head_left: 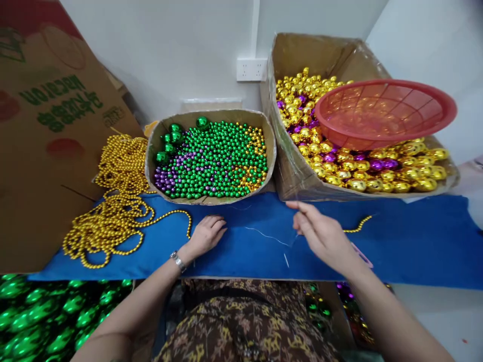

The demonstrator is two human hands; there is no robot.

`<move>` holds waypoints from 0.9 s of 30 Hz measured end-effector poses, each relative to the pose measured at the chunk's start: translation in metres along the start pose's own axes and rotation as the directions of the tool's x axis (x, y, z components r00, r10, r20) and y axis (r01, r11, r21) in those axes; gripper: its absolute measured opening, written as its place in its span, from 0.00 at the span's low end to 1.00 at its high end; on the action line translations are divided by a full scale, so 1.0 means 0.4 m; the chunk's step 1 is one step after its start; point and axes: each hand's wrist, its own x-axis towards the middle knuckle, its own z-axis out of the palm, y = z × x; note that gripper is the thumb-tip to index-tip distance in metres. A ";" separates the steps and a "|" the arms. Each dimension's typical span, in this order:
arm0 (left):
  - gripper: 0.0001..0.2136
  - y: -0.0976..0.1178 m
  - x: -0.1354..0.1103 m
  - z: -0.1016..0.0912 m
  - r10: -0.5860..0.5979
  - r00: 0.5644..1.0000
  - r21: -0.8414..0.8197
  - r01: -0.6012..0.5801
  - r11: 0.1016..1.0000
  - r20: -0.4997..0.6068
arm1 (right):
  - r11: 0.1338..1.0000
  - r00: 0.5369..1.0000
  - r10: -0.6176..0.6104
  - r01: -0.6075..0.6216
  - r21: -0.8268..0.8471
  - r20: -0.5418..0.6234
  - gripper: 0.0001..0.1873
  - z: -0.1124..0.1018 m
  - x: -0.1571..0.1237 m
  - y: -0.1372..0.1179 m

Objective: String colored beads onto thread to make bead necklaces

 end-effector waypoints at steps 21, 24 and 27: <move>0.04 0.075 0.266 -0.137 -0.237 0.972 -0.483 0.209 0.850 0.004 | 0.997 0.999 -0.029 0.031 0.075 -0.028 0.14 0.191 -0.043 0.005; 0.09 0.128 0.218 -0.137 -0.349 0.937 -0.842 0.202 0.501 0.017 | 0.998 0.997 -0.049 0.051 0.034 -0.056 0.13 0.205 -0.044 0.000; 0.09 0.162 0.188 -0.127 -0.358 0.932 -0.919 0.186 0.348 0.053 | 0.998 0.996 -0.067 0.067 0.000 -0.065 0.13 0.212 -0.041 -0.003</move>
